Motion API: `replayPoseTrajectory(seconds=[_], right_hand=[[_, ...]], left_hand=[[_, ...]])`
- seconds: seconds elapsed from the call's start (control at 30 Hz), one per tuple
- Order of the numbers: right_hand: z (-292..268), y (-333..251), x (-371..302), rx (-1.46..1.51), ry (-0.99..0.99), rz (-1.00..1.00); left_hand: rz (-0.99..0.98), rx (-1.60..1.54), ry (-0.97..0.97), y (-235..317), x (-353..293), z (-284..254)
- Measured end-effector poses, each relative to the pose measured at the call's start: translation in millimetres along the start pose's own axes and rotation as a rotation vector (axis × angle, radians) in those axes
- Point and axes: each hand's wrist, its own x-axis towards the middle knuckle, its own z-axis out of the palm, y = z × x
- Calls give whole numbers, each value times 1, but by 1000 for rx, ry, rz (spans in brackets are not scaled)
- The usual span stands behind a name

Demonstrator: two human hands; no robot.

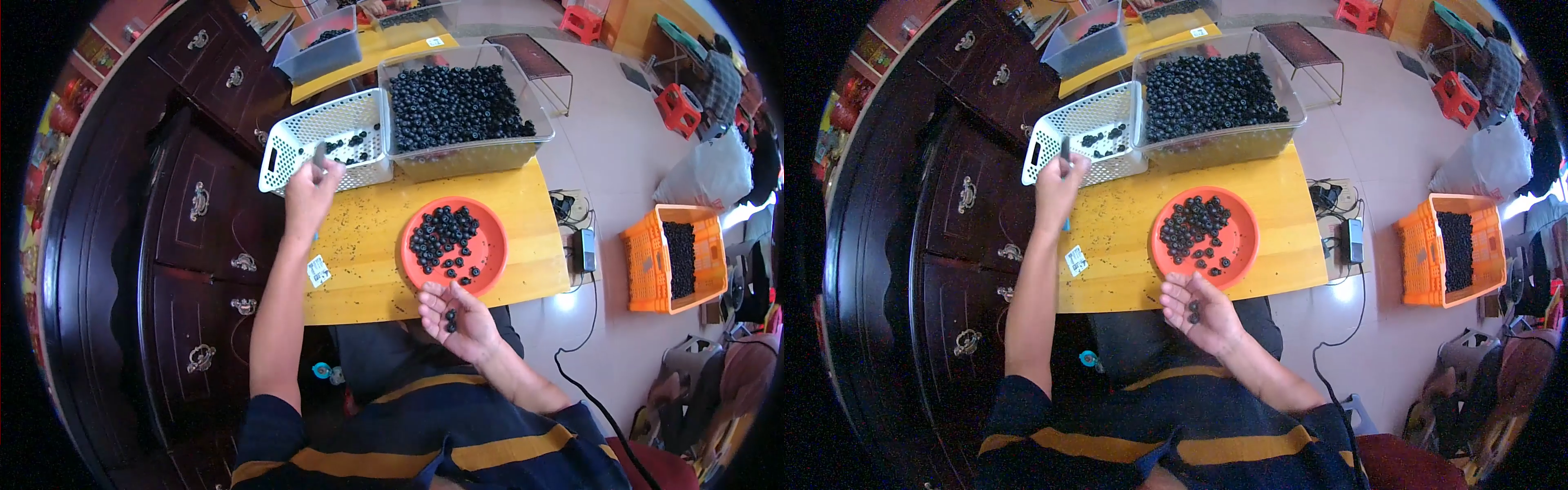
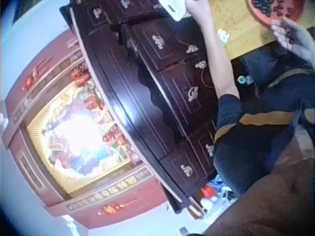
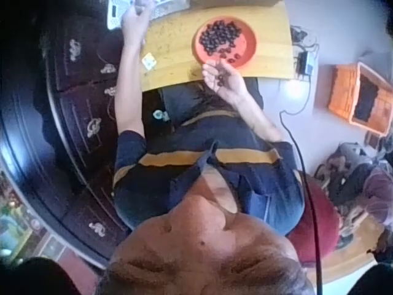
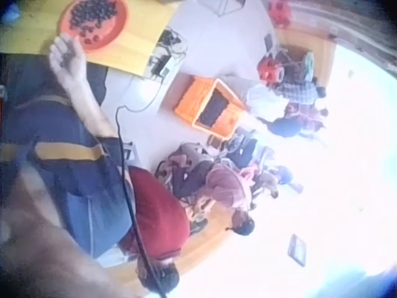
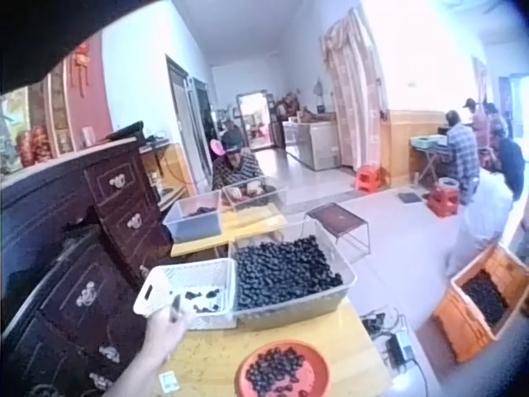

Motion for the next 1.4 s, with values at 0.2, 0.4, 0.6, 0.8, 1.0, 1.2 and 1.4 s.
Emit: replayPoseTrajectory(seconds=[0.2, 0.4, 0.6, 0.8, 1.0, 1.2, 1.4], right_hand=[[6, -3, 4, -26, -38, -29], [1, 12, 15, -64, -118, -13], [-11, 18, 14, -16, -162, 3], [-1, 17, 10, -41, -160, -10], [-6, 22, 14, -46, -138, 10], [15, 22, 3, -280, 48, -29], [11, 20, -1, -496, -24, -16]], left_hand=[[29, -431, -575, 28, -134, 17], [187, 45, -664, 71, -209, 28], [243, 41, -522, 62, -221, 33], [188, 39, -520, 53, -226, 23], [221, 70, -475, 50, -232, 22], [146, -79, -349, 61, -214, 8], [166, -28, -377, 57, -212, 6]])
